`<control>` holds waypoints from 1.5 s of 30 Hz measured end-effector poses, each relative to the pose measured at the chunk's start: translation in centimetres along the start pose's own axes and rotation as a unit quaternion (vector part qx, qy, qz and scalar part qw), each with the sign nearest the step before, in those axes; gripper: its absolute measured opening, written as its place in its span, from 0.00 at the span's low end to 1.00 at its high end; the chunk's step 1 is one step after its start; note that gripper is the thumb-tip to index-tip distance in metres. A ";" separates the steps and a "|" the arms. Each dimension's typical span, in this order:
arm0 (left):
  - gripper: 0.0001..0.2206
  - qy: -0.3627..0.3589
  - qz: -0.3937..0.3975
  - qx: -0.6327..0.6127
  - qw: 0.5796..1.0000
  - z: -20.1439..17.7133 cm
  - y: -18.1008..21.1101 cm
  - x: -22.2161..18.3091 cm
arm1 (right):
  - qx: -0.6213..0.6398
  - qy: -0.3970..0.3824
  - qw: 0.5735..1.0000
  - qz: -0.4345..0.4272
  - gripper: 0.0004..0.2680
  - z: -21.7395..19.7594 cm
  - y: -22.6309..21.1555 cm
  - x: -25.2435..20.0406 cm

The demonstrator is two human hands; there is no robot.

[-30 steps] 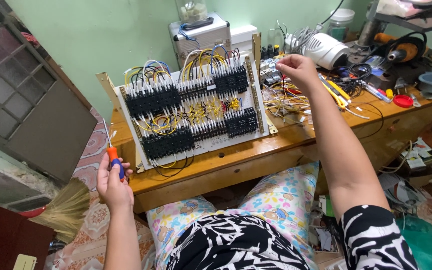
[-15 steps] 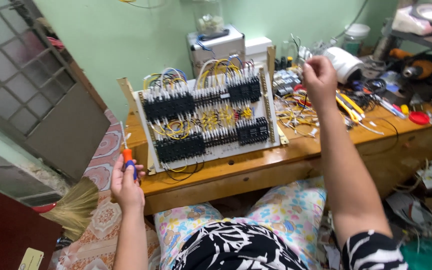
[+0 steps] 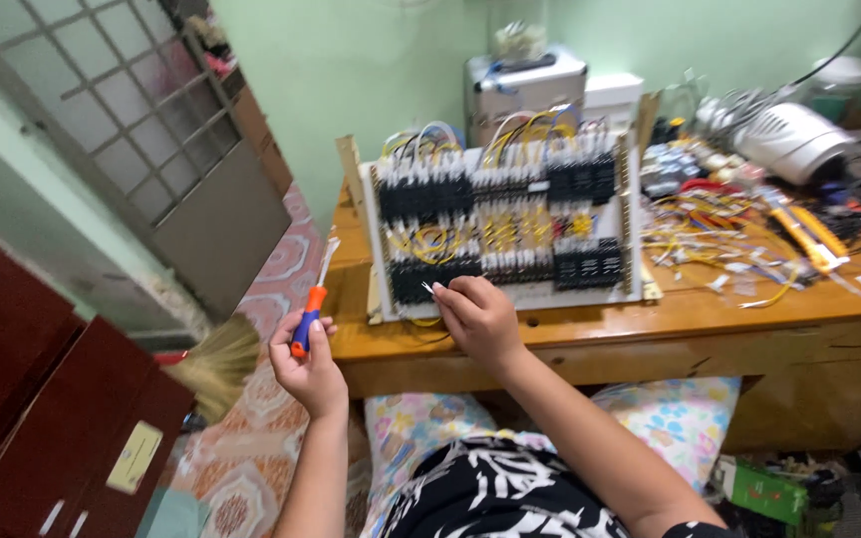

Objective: The person uses a manual screwdriver to tighten screws on a series of terminal blocks mounted on a wooden frame, securing the connected wires.

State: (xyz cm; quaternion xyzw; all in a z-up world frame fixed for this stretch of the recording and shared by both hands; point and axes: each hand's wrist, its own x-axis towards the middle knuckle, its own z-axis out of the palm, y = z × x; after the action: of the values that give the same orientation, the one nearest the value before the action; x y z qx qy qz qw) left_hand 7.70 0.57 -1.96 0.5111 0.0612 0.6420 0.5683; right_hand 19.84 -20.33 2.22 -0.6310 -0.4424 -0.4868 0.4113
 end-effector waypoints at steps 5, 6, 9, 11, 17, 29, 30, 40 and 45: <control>0.17 -0.050 0.074 0.027 0.996 -0.3 6.2 0.3 | -0.013 -0.030 0.999 -0.003 0.03 0.7 -1.2 -0.8; 0.18 -0.076 0.087 0.045 0.992 0.0 7.4 0.3 | -0.012 -0.021 1.000 -0.011 0.03 0.6 -1.5 -0.6; 0.17 -0.142 0.175 0.130 0.966 -0.6 6.5 -1.0 | -0.041 -0.025 0.998 -0.034 0.04 1.5 -1.9 -2.4; 0.16 -0.167 0.219 0.159 0.948 0.3 6.6 -1.4 | -0.053 -0.029 0.997 -0.050 0.05 1.9 -1.5 -3.0; 0.15 -0.215 0.298 0.212 0.906 2.6 8.3 -1.6 | -0.060 -0.037 0.995 -0.065 0.05 1.9 -1.5 -3.1; 0.18 -0.355 0.339 0.279 0.826 5.3 13.0 -1.2 | -0.070 -0.062 0.994 -0.057 0.05 1.2 -1.7 -3.0; 0.18 -0.371 0.337 0.307 0.809 5.3 13.9 -1.2 | -0.068 -0.071 0.994 -0.055 0.05 1.4 -1.8 -3.3; 0.22 -0.250 0.293 0.466 0.797 5.8 14.4 -2.5 | -0.100 -0.072 0.991 -0.054 0.06 1.7 -1.5 -3.5; 0.14 -0.280 0.238 0.506 0.781 5.9 14.4 -3.1 | 0.002 -0.108 0.994 0.000 0.05 0.6 -2.5 -2.7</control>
State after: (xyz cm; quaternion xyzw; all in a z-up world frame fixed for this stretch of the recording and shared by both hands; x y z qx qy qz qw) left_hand 1.81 -9.81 8.51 0.8805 0.0922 0.4623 0.0494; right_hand 17.18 -19.53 -0.31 -0.6786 -0.4853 -0.4154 0.3625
